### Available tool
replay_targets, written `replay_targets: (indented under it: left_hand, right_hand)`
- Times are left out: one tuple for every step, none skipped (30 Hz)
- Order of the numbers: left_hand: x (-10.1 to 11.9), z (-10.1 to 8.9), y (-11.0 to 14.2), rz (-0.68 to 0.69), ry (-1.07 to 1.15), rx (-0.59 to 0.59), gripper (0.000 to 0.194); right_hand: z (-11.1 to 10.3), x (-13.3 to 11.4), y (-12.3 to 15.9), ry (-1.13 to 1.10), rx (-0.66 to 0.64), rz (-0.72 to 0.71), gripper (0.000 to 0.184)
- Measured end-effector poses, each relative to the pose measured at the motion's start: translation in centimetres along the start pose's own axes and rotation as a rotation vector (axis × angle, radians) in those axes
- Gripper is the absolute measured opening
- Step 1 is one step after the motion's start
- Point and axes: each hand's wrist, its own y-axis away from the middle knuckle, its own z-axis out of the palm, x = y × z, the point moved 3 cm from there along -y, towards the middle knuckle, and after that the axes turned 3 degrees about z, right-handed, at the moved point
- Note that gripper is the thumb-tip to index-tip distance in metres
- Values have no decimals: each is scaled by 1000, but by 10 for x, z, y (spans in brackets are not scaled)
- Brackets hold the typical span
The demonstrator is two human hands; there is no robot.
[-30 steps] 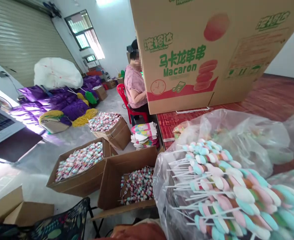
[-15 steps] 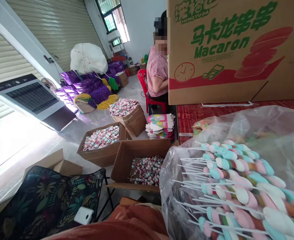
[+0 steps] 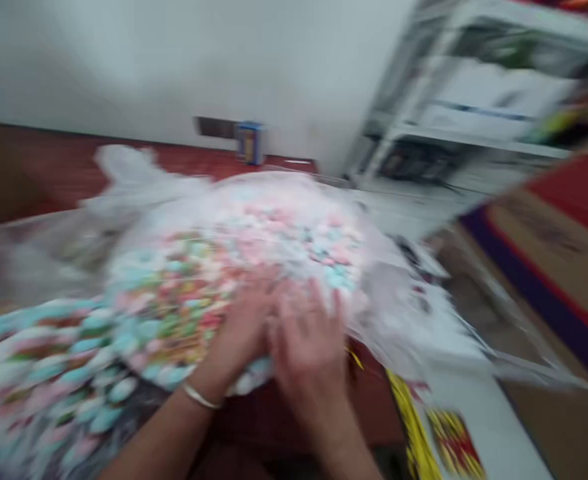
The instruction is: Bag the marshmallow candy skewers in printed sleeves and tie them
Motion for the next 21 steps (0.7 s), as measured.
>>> replay_targets:
  left_hand:
    - [-2, 2, -7, 0, -39, 7, 39]
    - [-5, 5, -14, 17, -74, 18, 38]
    - [-8, 6, -20, 45, -96, 35, 38]
    - [-10, 7, -24, 83, -103, 58, 39]
    - [-11, 6, -25, 110, -100, 94, 39]
    - [-12, 4, -24, 126, -92, 138, 40]
    - [-11, 1, -22, 143, -82, 187, 41]
    - [-9, -4, -18, 162, -69, 234, 41]
    - [-6, -9, -14, 186, -54, 275, 42]
    - [-2, -15, -11, 212, -35, 313, 42]
    - [1, -21, -7, 236, -14, 347, 43]
    - [5, -27, -4, 253, 7, 378, 43]
    - [8, -32, -2, 265, 27, 404, 43]
    - [10, -37, 1, 273, 47, 418, 42]
    - [12, -40, 4, 275, 63, 417, 42]
    - [14, -42, 7, 272, 77, 407, 41]
    - [16, -44, 11, 270, 91, 393, 40]
    - [17, -44, 16, 269, 103, 379, 39]
    - [18, -43, 22, 268, 112, 368, 38]
    - [19, -42, 29, 273, 116, 368, 37]
    - [18, -40, 36, 283, 118, 374, 35]
  right_hand:
    - [-13, -7, 16, -48, 36, 21, 34]
    - [-20, -14, 27, -113, 37, 50, 31]
    - [-26, -19, 36, -153, 42, 84, 26]
    - [-32, -21, 45, -175, 55, 113, 24]
    - [-39, -18, 53, -183, 65, 150, 22]
    - [-48, -10, 63, -177, 70, 190, 20]
    - [-57, 2, 74, -163, 70, 236, 20]
    - [-66, 18, 86, -142, 46, 305, 21]
    - [-74, 37, 98, -120, 7, 379, 23]
    - [-80, 60, 111, -89, -48, 489, 26]
    - [-84, 84, 126, -44, -138, 669, 28]
    - [-85, 108, 141, -9, -229, 860, 28]
    - [-86, 128, 153, 13, -259, 949, 30]
    - [-85, 145, 163, 27, -270, 1011, 30]
    - [-81, 161, 172, 29, -286, 1066, 30]
    - [-76, 173, 179, 26, -296, 1110, 30]
    - [-68, 184, 185, 19, -302, 1143, 30]
    - [-60, 192, 189, 11, -304, 1169, 32]
    - [-51, 198, 191, 0, -305, 1187, 33]
    - [-42, 202, 192, -13, -304, 1199, 33]
    - [-33, 205, 192, -27, -303, 1205, 33]
